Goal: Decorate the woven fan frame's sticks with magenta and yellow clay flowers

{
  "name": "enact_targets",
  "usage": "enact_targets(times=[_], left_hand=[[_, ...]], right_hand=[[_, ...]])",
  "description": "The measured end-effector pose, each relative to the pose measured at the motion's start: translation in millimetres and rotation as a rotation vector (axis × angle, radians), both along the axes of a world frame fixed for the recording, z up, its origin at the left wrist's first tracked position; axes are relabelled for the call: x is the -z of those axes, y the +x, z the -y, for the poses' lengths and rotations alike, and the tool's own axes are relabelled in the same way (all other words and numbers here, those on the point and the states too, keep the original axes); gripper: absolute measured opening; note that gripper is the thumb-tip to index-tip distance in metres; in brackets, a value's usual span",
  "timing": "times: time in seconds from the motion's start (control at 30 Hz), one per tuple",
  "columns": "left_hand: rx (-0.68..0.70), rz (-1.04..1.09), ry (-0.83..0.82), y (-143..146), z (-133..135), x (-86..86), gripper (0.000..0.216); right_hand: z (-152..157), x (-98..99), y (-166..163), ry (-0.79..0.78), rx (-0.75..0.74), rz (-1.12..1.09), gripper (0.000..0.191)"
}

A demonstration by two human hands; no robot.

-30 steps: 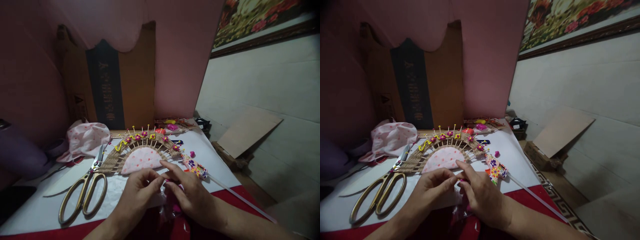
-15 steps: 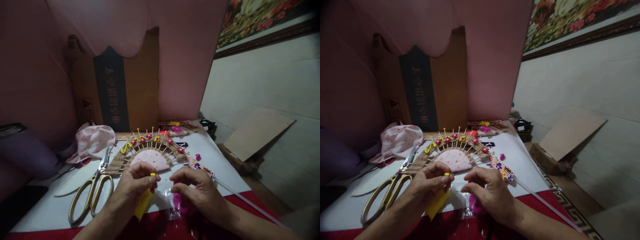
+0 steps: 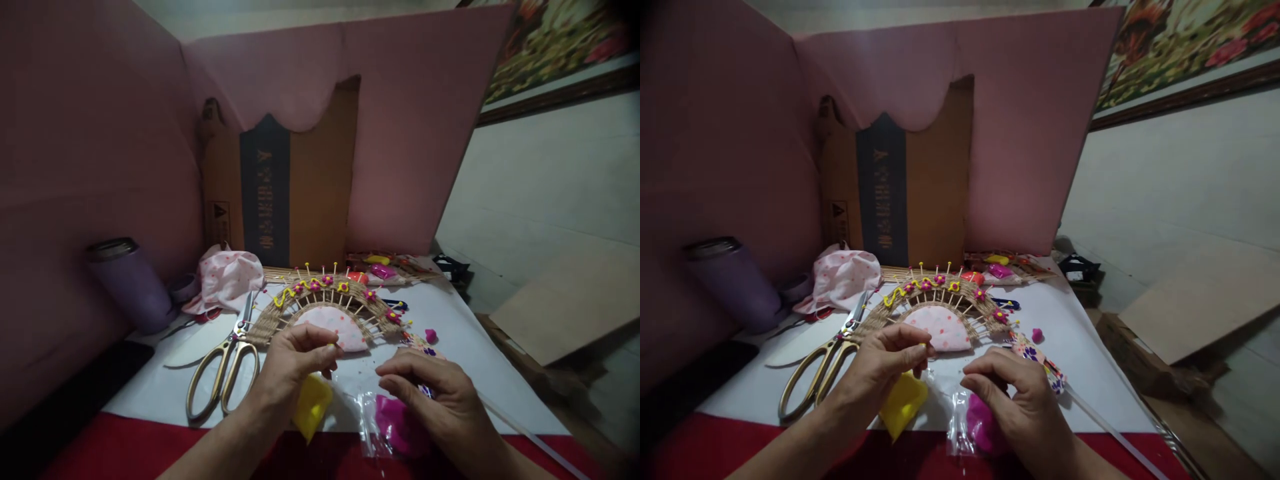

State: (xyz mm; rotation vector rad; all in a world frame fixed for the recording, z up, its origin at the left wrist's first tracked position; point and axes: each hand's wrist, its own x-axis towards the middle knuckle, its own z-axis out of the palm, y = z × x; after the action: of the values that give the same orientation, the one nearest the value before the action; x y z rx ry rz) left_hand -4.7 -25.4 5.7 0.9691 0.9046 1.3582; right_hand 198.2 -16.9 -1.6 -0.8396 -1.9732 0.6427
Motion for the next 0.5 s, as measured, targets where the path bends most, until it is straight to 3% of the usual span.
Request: enact_targets(times=[0.13, 0.33, 0.5], left_hand=[[-0.187, -0.064, 0.086, -17.4, -8.8, -22.5, 0.016], [-0.442, -0.144, 0.292, -54.2, -44.3, -63.4, 0.026], [-0.567, -0.427, 0.37, -66.3, -69.5, -59.0, 0.02]], right_hand=[[0.0, 0.7, 0.4, 0.03, -0.008, 0.007, 0.015], [-1.9, -5.9, -3.2, 0.068, 0.026, -0.027, 0.014], [-0.1, -26.8, -14.8, 0.122, -0.071, -0.015, 0.012]])
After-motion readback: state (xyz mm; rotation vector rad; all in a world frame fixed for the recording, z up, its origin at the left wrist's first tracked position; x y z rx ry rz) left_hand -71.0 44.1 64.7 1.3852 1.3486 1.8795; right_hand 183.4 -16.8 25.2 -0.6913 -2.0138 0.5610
